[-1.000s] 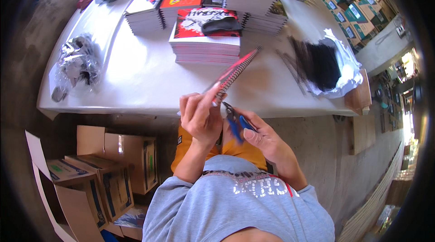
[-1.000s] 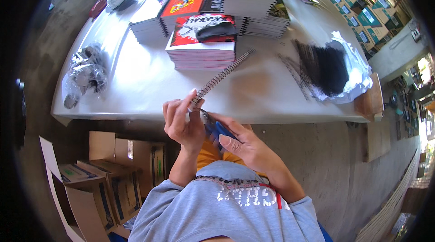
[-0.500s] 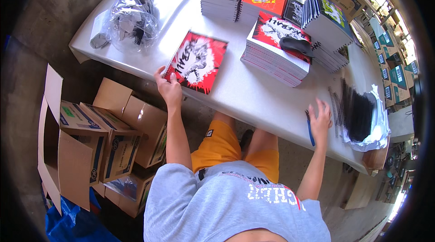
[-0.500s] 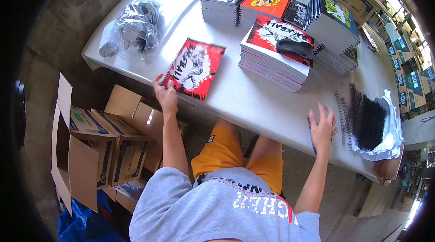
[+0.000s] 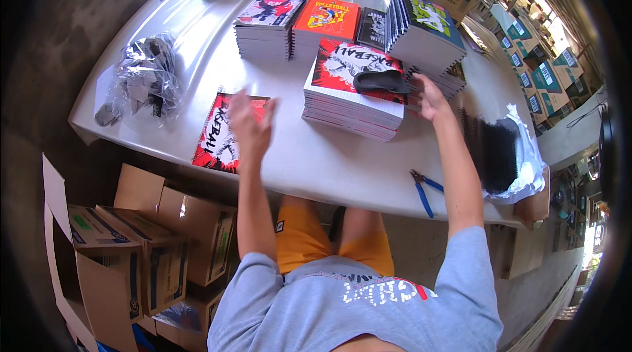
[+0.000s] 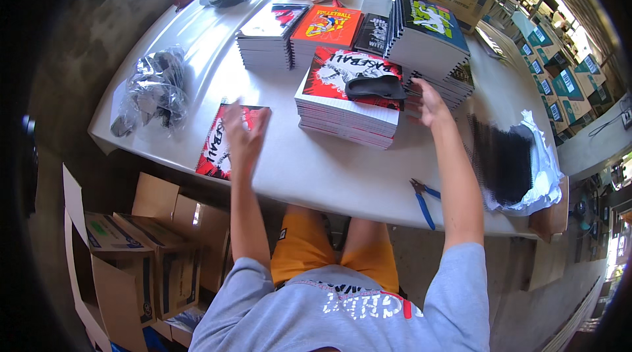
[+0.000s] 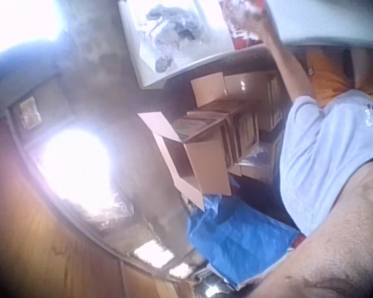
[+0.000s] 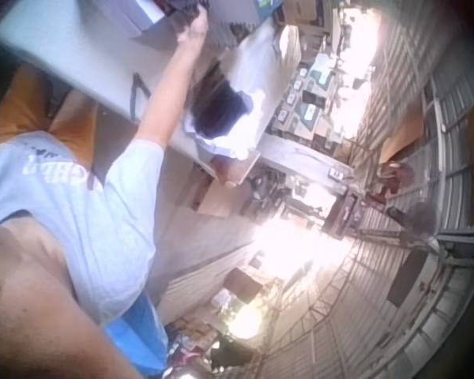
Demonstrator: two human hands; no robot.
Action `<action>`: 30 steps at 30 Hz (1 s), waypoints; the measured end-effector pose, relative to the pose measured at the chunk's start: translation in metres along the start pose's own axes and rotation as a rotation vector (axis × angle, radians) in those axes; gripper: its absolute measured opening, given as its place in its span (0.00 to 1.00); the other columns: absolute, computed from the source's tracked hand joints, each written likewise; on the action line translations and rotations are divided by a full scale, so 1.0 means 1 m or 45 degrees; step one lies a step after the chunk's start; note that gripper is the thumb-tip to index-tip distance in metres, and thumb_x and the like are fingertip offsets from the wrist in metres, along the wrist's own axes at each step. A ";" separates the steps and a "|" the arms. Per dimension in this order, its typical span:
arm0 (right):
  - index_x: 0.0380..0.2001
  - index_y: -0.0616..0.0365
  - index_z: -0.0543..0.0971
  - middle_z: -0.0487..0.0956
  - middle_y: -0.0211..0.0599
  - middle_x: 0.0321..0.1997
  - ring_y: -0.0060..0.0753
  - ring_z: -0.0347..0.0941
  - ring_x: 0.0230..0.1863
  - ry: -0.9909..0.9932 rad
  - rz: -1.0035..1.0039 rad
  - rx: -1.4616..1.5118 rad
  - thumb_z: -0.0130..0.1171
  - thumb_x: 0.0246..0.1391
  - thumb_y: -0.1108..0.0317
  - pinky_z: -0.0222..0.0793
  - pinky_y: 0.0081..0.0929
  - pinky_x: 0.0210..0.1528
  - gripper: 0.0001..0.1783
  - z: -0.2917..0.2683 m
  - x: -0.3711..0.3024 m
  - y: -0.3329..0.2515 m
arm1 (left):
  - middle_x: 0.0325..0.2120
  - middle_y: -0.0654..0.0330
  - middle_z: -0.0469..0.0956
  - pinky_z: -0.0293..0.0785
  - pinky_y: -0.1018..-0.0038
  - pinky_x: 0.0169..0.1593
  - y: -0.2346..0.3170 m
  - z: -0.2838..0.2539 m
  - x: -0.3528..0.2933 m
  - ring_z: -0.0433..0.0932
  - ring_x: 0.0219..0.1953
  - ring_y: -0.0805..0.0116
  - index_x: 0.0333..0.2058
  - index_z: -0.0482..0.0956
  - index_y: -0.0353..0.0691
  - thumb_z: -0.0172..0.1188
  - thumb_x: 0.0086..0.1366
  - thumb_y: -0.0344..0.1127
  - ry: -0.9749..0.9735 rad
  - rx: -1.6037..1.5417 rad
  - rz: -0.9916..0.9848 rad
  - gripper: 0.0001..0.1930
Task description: The person binds notebooks by threading plastic spirals through punched holes in the pages and covers using their hands and a pair of pliers, then places the finished notebooks into a cardboard box.
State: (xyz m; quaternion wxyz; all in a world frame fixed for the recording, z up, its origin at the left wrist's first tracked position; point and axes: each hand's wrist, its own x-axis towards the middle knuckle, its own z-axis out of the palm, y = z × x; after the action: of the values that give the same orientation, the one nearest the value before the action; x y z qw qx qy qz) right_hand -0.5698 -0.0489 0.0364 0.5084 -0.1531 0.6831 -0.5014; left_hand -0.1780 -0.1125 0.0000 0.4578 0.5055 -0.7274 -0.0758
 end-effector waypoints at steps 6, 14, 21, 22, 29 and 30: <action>0.30 0.44 0.76 0.77 0.28 0.28 0.30 0.71 0.34 -0.028 0.063 0.000 0.67 0.37 0.50 0.65 0.42 0.43 0.17 0.024 0.018 0.002 | 0.56 0.46 0.64 0.58 0.61 0.59 0.058 0.078 0.034 0.61 0.59 0.44 0.57 0.63 0.34 0.52 0.58 0.61 -0.595 -0.493 -0.222 0.39; 0.35 0.61 0.78 0.79 0.34 0.30 0.29 0.75 0.29 0.136 -0.473 -0.269 0.65 0.45 0.69 0.71 0.33 0.33 0.12 0.013 -0.006 0.005 | 0.58 0.58 0.65 0.56 0.65 0.61 0.072 0.075 0.021 0.57 0.62 0.51 0.56 0.68 0.43 0.50 0.59 0.62 -0.502 -0.165 0.020 0.34; 0.36 0.63 0.72 0.78 0.46 0.32 0.48 0.76 0.36 0.870 -1.705 -0.693 0.63 0.45 0.73 0.68 0.29 0.40 0.15 0.057 -0.031 0.003 | 0.57 0.66 0.66 0.43 0.37 0.58 0.053 0.079 0.019 0.54 0.64 0.56 0.54 0.71 0.47 0.49 0.60 0.62 -0.479 -0.192 0.030 0.31; 0.35 0.62 0.71 0.78 0.45 0.32 0.46 0.76 0.36 0.656 -1.666 -0.388 0.62 0.45 0.73 0.68 0.30 0.40 0.13 0.061 -0.034 -0.004 | 0.57 0.67 0.66 0.43 0.36 0.58 0.046 0.083 0.020 0.54 0.64 0.56 0.54 0.71 0.49 0.49 0.61 0.60 -0.458 -0.362 0.035 0.29; 0.29 0.59 0.69 0.71 0.29 0.24 0.17 0.65 0.27 0.740 -1.977 -0.277 0.59 0.53 0.71 0.64 0.18 0.35 0.08 0.069 -0.040 -0.048 | 0.57 0.70 0.67 0.41 0.32 0.57 0.055 0.081 0.023 0.53 0.65 0.56 0.53 0.72 0.57 0.49 0.63 0.56 -0.475 -0.225 0.022 0.23; 0.29 0.59 0.69 0.69 0.28 0.23 0.17 0.63 0.26 0.779 -2.137 -0.277 0.59 0.53 0.71 0.63 0.17 0.33 0.09 0.068 -0.045 -0.053 | 0.57 0.71 0.67 0.40 0.32 0.57 0.056 0.082 0.023 0.53 0.65 0.55 0.53 0.72 0.57 0.49 0.63 0.56 -0.466 -0.223 0.023 0.22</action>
State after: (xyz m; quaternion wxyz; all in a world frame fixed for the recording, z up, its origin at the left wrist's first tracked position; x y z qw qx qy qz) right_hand -0.5084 -0.0763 0.1061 -0.2464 -0.5088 0.4957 -0.6593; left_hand -0.2777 -0.1330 -0.0010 0.3608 0.4351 -0.7936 -0.2252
